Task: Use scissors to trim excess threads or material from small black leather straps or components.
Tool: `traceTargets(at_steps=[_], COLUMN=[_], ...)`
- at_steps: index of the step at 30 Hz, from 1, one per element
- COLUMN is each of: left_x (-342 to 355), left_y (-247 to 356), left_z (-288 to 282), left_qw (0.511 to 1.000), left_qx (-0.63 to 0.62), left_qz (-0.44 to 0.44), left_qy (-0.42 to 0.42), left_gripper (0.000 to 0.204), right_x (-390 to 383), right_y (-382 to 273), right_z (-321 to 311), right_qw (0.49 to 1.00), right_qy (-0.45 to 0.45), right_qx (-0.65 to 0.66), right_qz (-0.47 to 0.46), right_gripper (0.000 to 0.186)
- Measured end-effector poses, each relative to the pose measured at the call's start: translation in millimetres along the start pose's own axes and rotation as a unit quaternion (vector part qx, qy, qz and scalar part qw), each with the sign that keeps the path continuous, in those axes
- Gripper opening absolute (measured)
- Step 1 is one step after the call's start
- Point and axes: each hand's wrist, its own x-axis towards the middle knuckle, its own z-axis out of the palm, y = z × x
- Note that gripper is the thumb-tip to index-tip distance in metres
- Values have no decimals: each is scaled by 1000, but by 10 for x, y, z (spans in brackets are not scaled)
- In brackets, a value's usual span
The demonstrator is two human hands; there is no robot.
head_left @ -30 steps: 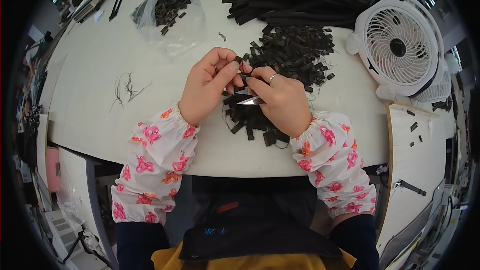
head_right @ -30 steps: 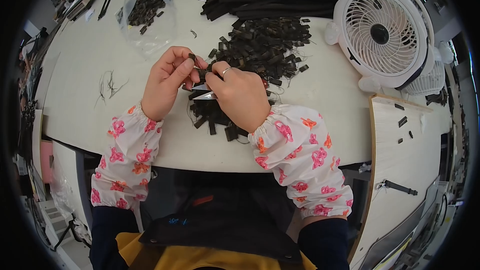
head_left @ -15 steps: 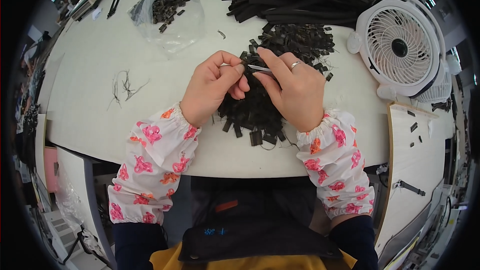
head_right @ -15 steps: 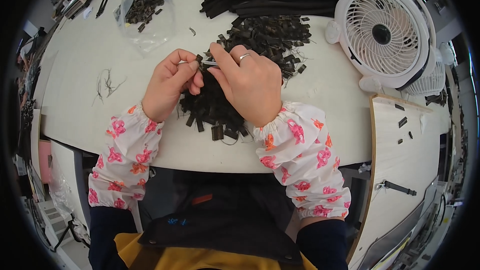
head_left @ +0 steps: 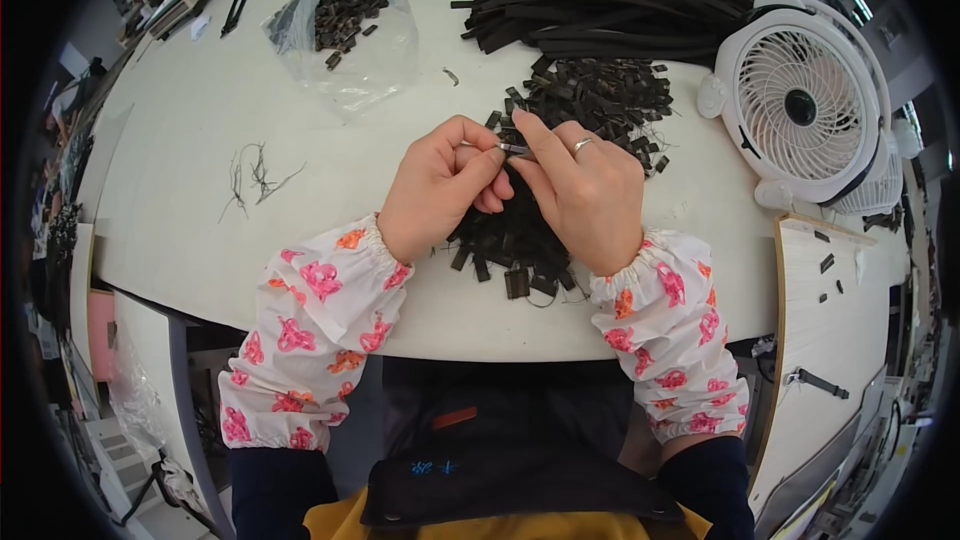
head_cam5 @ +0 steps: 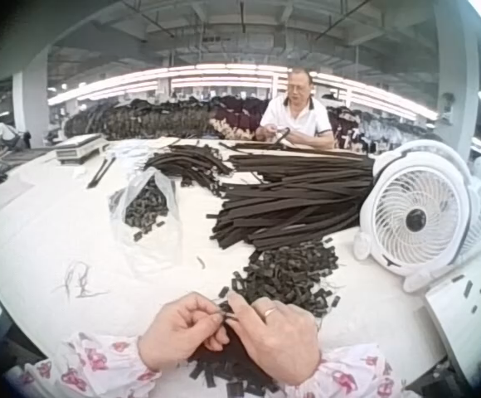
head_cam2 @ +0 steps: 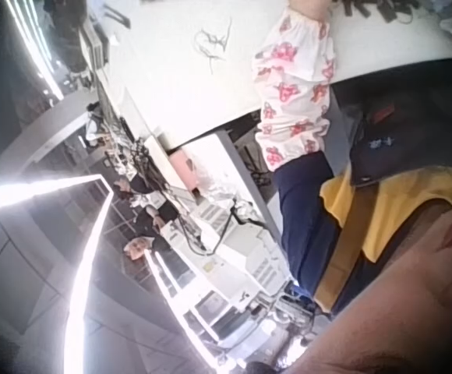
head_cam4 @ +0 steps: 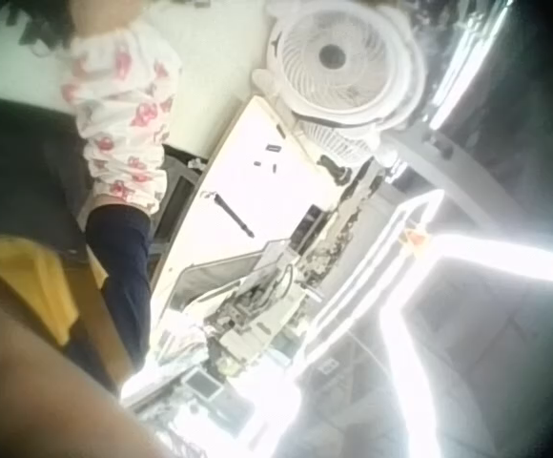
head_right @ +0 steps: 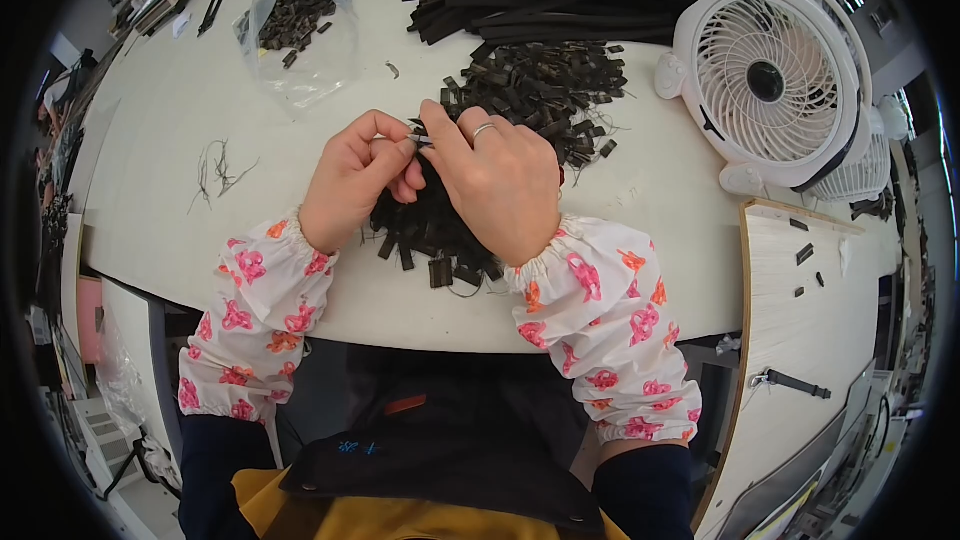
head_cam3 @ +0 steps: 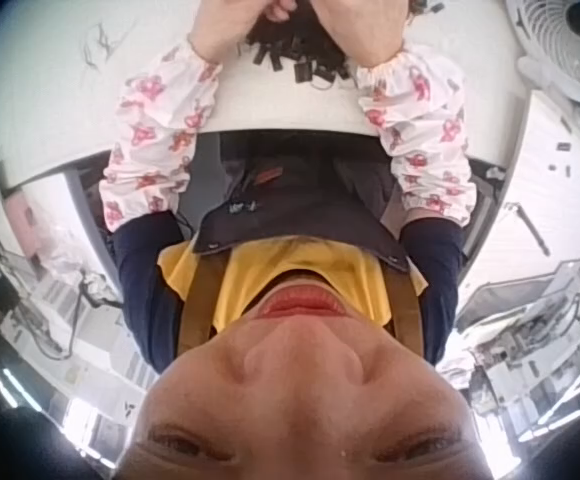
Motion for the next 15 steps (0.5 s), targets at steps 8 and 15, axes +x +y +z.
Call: traceTargets(at_steps=[8,15], left_x=[18,32], left_y=[-31,1], left_z=[2,-84], left_qw=[1000,996], left_qx=[7,-29], left_qz=[-7,-60], left_qy=[-19,-63], left_gripper=[11,12], right_x=[-41,-28], right_y=[-5,89], right_z=[-18,37], right_qw=[997,931], right_qy=[-54,-65], right_qx=[-47,317], right_qz=[-4,166], right_gripper=[30,18])
